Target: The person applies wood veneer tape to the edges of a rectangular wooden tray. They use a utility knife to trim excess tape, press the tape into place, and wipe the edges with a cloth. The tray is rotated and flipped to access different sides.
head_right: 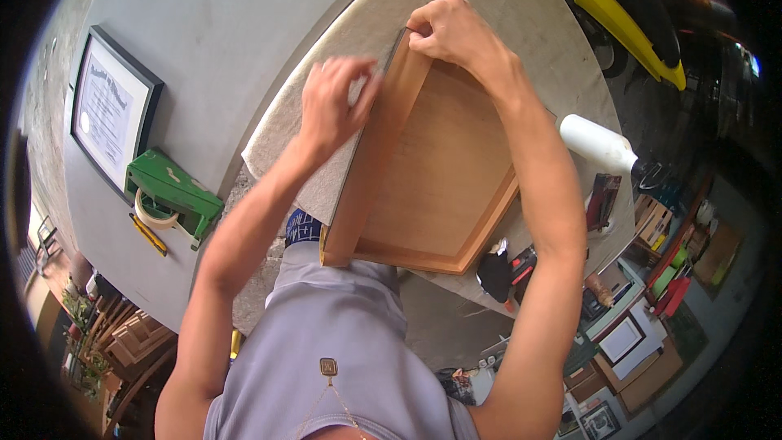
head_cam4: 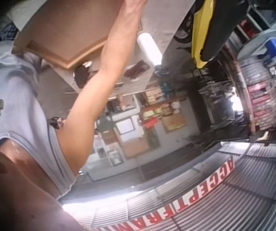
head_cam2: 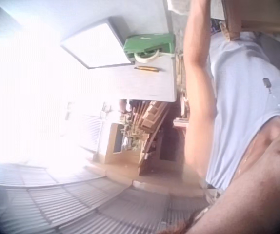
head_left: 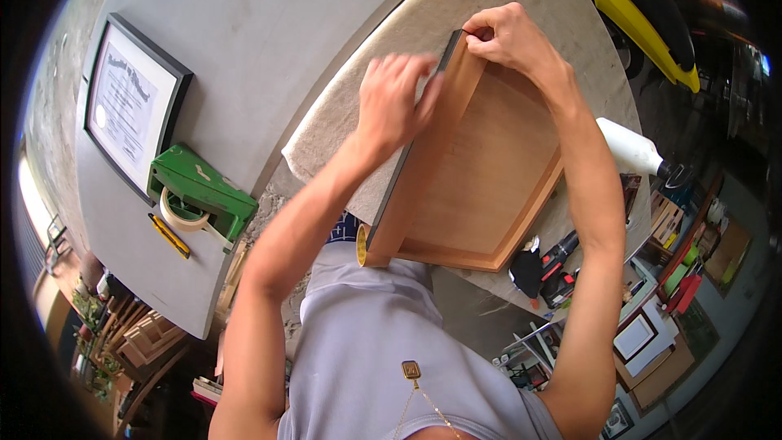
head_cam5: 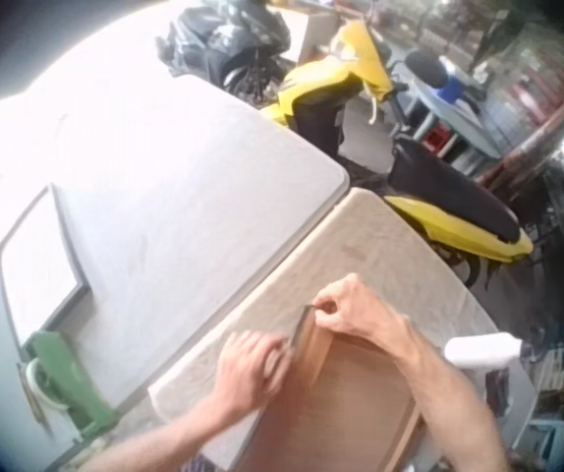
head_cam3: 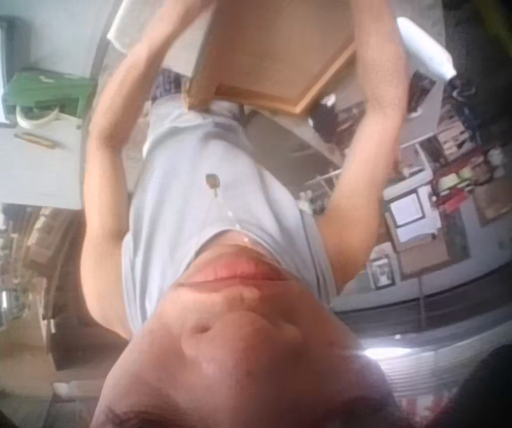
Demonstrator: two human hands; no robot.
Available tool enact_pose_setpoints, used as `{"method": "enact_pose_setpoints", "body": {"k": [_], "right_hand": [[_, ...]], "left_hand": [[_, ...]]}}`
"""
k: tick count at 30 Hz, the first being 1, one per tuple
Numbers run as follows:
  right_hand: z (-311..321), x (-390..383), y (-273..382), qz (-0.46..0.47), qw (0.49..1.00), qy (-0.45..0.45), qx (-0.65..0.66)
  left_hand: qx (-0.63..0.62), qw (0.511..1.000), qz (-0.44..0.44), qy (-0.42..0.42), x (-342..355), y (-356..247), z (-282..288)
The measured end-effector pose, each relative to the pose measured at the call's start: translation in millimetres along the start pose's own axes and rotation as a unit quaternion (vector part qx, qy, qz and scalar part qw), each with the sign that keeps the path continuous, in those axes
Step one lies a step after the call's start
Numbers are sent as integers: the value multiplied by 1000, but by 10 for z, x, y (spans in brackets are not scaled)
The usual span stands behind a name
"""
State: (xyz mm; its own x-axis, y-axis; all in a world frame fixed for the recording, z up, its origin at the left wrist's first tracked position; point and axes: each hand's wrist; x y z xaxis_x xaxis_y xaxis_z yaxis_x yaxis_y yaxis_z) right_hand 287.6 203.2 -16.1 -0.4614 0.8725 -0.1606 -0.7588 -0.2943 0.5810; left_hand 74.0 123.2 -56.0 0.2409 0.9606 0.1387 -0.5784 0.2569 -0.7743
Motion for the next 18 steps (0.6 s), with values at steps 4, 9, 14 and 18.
{"method": "enact_pose_setpoints", "body": {"k": [4, 9, 14, 18], "right_hand": [[74, -48, -45, 28, 999, 8, 13], [51, -116, -100, 97, 995, 9, 35], [138, -102, -39, 68, 996, 44, 34], [93, -103, -132, 65, 996, 49, 39]], "left_hand": [[-24, 996, 38, 83, 736, -129, -163], [75, 979, 98, 164, 1016, -237, -193], [91, 981, 89, 144, 1088, -271, -271], [28, 944, 270, 188, 1102, -698, -121]]}}
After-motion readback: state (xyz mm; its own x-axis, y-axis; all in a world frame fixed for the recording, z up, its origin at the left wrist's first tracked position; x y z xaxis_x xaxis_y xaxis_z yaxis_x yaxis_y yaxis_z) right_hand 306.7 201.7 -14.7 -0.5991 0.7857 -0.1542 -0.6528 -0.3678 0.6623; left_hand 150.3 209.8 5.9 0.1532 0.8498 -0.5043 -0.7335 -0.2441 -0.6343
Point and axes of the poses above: each hand's wrist, its own x-axis towards the middle knuckle, its own z-axis out of the back of the hand, y = z × x, and after that the axes turned 6 degrees about z, right-handed
